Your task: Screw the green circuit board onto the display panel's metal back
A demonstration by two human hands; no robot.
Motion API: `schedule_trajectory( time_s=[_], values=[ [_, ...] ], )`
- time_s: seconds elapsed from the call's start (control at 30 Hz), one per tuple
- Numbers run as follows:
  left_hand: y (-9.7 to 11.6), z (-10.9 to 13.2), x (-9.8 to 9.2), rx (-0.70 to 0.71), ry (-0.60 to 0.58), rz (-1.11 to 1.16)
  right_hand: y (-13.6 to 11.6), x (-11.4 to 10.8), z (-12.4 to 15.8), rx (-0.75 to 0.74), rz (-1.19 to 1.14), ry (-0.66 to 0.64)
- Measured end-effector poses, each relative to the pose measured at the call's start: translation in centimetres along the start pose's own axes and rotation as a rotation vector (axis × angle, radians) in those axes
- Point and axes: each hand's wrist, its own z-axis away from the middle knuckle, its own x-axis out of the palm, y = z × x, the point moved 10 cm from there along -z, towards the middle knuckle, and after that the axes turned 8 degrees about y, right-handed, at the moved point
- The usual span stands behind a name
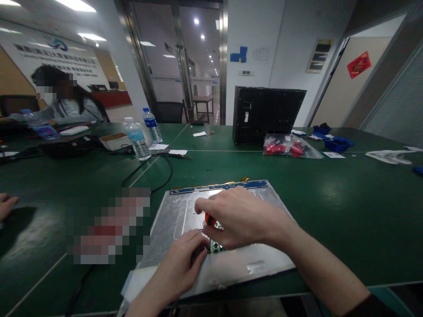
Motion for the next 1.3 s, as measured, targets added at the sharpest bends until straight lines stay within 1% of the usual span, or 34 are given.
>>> schedule_trajectory(
  time_s=[0.17,0.3,0.4,0.47,0.57,0.67,0.87,1.0,1.17,1.23,1.3],
  values=[
    [-0.2,0.1,0.2,-0.013,-0.007,-0.017,0.6,0.2,-0.5,0.075,0.061,0.003],
    [0.3,-0.1,-0.3,0.016,0.019,-0.013,-0.2,0.0,-0.2,0.015,0.031,0.008],
    [0.5,-0.2,-0.6,0.021,0.046,0.0,-0.6,0.1,0.0,-0.02,-0.004,-0.013],
    [0.3,-0.2,-0.5,0.01,0.048,-0.011,-0.3,0.1,-0.1,0.003,0.008,-0.007],
    [0.2,-0.1,-0.2,-0.001,0.017,-0.029,0.3,0.1,-0.4,0.051,0.05,0.009],
    [0.1,0.0,-0.1,0.003,0.005,-0.039,0.1,0.0,-0.4,0.039,0.063,0.016],
    [-0.2,0.1,-0.2,0.014,0.043,-0.047,-0.4,0.1,-0.2,-0.007,0.013,-0.001],
    [-0.2,0.1,-0.1,-0.01,0.02,-0.046,0.0,0.4,-0.6,0.021,0.031,-0.004],
    [0.1,0.1,-0.3,0.038,0.049,-0.02,-0.9,0.2,-0.3,-0.041,-0.029,-0.009],
    [-0.2,0.2,-0.2,0.038,0.058,-0.026,-0.9,0.2,-0.3,-0.035,-0.036,-0.008],
    [-0.5,0.2,-0.1,0.012,0.055,-0.053,-0.5,0.2,-0.5,0.008,0.0,0.003]
  ],
)
